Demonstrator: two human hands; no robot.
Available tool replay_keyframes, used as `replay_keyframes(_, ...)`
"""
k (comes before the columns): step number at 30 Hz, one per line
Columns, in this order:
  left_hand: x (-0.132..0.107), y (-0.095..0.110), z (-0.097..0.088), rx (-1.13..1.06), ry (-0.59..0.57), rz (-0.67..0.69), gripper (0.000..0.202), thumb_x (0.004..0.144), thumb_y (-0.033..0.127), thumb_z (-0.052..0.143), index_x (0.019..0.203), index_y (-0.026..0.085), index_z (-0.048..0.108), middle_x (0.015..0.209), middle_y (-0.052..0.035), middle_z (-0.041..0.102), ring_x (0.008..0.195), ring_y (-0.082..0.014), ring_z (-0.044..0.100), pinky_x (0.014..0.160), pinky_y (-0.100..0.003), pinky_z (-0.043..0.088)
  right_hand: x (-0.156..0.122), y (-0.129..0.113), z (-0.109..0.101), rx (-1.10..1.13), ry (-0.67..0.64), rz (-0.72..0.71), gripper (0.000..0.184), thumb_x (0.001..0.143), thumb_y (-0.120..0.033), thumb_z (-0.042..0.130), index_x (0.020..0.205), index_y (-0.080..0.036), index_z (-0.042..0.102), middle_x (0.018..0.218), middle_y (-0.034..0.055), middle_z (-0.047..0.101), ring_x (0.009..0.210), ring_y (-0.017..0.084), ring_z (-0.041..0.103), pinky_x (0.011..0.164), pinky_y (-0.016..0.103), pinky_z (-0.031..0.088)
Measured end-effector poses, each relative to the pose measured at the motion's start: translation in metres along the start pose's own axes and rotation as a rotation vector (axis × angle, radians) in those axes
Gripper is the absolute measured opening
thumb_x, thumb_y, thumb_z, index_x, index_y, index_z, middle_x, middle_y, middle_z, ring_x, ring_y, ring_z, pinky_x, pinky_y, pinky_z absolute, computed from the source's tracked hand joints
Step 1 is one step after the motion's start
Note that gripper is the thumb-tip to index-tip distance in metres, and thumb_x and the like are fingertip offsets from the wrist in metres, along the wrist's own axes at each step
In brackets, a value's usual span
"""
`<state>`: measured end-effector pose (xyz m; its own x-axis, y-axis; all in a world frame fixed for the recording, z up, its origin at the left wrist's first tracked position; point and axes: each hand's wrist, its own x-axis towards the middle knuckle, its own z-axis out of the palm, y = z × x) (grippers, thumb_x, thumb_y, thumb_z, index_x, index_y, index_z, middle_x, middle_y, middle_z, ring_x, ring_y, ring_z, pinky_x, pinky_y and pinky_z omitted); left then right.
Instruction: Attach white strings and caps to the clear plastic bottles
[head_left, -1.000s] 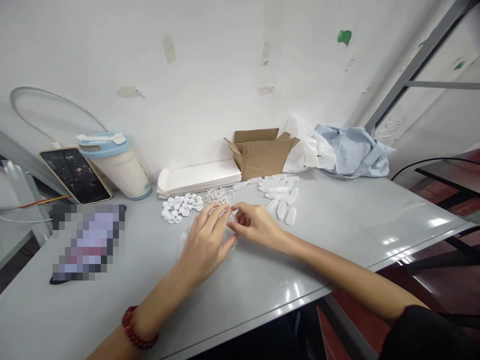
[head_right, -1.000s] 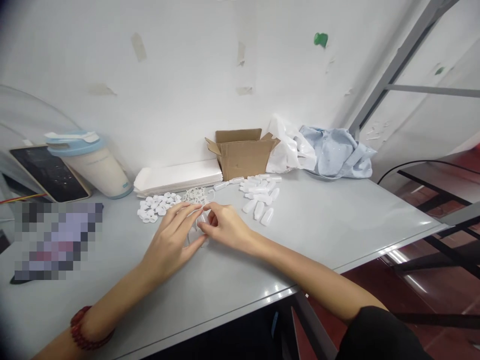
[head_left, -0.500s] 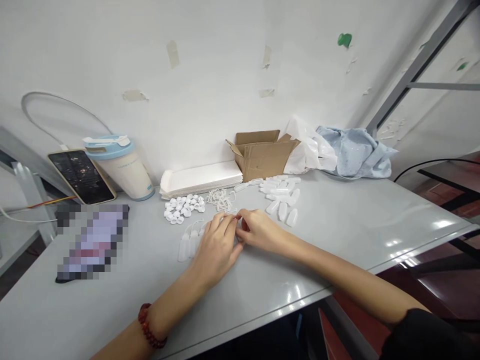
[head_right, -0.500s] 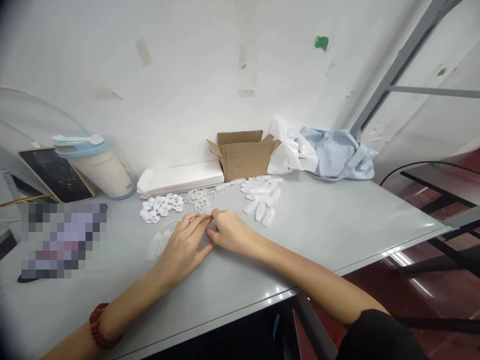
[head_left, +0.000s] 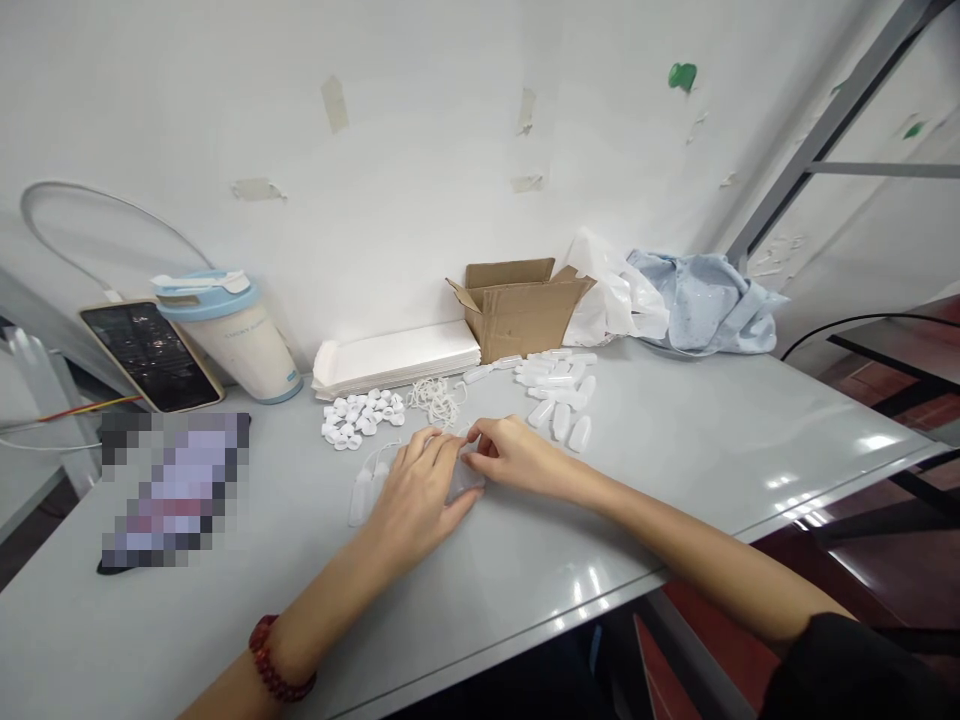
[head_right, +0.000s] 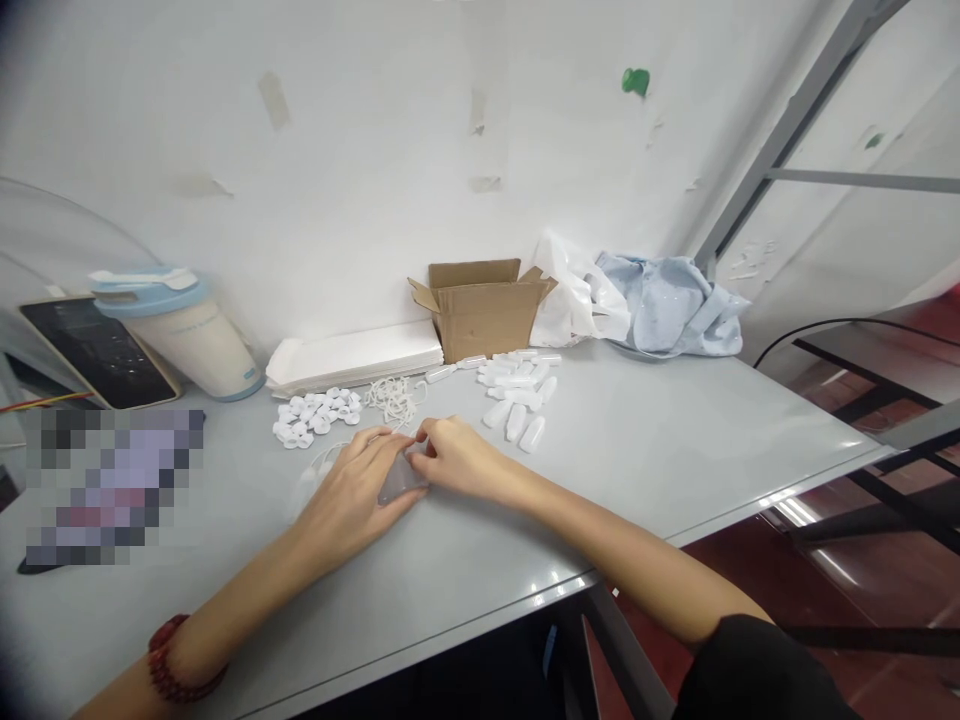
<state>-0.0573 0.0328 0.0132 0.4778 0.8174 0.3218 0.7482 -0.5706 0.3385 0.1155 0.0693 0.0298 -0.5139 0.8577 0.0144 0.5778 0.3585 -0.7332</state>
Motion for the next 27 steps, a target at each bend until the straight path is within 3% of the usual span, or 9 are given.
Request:
replay_keyframes(5, 0.001, 0.0, -0.005, -0.008, 0.024, -0.023, 0.036, 0.088, 0.04, 0.053, 0.113, 0.014, 0.054, 0.113, -0.0128, 0.062, 0.117, -0.0327, 0.045, 0.092, -0.05, 0.042, 0.004, -0.003, -0.013, -0.061, 0.045, 0.053, 0.021, 0.083, -0.022, 0.054, 0.098, -0.009, 0.061, 0.071, 0.005, 0.068, 0.061, 0.013, 0.059, 0.056, 0.022, 0.04)
replay_keyframes(9, 0.005, -0.009, -0.012, -0.021, 0.114, -0.09, 0.03, 0.094, 0.029, 0.037, 0.109, 0.014, 0.058, 0.11, -0.0118, 0.063, 0.113, -0.028, 0.047, 0.094, -0.048, 0.042, 0.004, 0.001, -0.031, -0.289, 0.132, 0.101, 0.018, 0.085, -0.017, 0.051, 0.098, -0.01, 0.062, 0.073, 0.007, 0.067, 0.064, 0.015, 0.059, 0.057, 0.023, 0.037)
replay_keyframes(13, 0.014, -0.026, -0.016, 0.004, 0.161, -0.109, 0.029, 0.091, 0.024, 0.037, 0.1, 0.015, 0.064, 0.102, -0.0107, 0.065, 0.105, -0.0277, 0.051, 0.091, -0.049, 0.044, 0.001, 0.004, -0.049, -0.555, 0.073, 0.204, 0.02, 0.088, -0.024, 0.051, 0.099, -0.013, 0.063, 0.08, 0.011, 0.066, 0.071, 0.02, 0.061, 0.057, 0.026, 0.036)
replay_keyframes(18, 0.034, -0.031, -0.019, 0.008, 0.074, -0.006, 0.032, 0.091, 0.021, 0.035, 0.098, 0.017, 0.066, 0.1, -0.0094, 0.066, 0.101, -0.0265, 0.051, 0.087, -0.046, 0.045, 0.0, 0.003, -0.06, -0.732, -0.04, 0.327, 0.025, 0.089, -0.03, 0.05, 0.099, -0.013, 0.065, 0.09, 0.0167, 0.066, 0.078, 0.026, 0.063, 0.058, 0.03, 0.038)
replay_keyframes(23, 0.053, -0.024, -0.015, 0.038, -0.068, 0.021, 0.033, 0.089, 0.027, 0.038, 0.079, 0.018, 0.068, 0.085, -0.0103, 0.067, 0.089, -0.0281, 0.053, 0.084, -0.046, 0.044, 0.003, 0.008, -0.061, -0.749, -0.075, 0.352, 0.023, 0.087, -0.026, 0.052, 0.093, -0.011, 0.067, 0.09, 0.0193, 0.067, 0.082, 0.03, 0.064, 0.06, 0.032, 0.04)
replay_keyframes(27, 0.057, -0.029, -0.013, 0.01, -0.03, -0.043, 0.034, 0.089, 0.028, 0.037, 0.083, 0.017, 0.069, 0.091, -0.0105, 0.07, 0.093, -0.0283, 0.056, 0.085, -0.045, 0.044, 0.004, 0.009, -0.062, -0.754, -0.08, 0.344, 0.022, 0.086, -0.023, 0.05, 0.091, -0.011, 0.068, 0.088, 0.0183, 0.068, 0.084, 0.031, 0.065, 0.061, 0.032, 0.041)
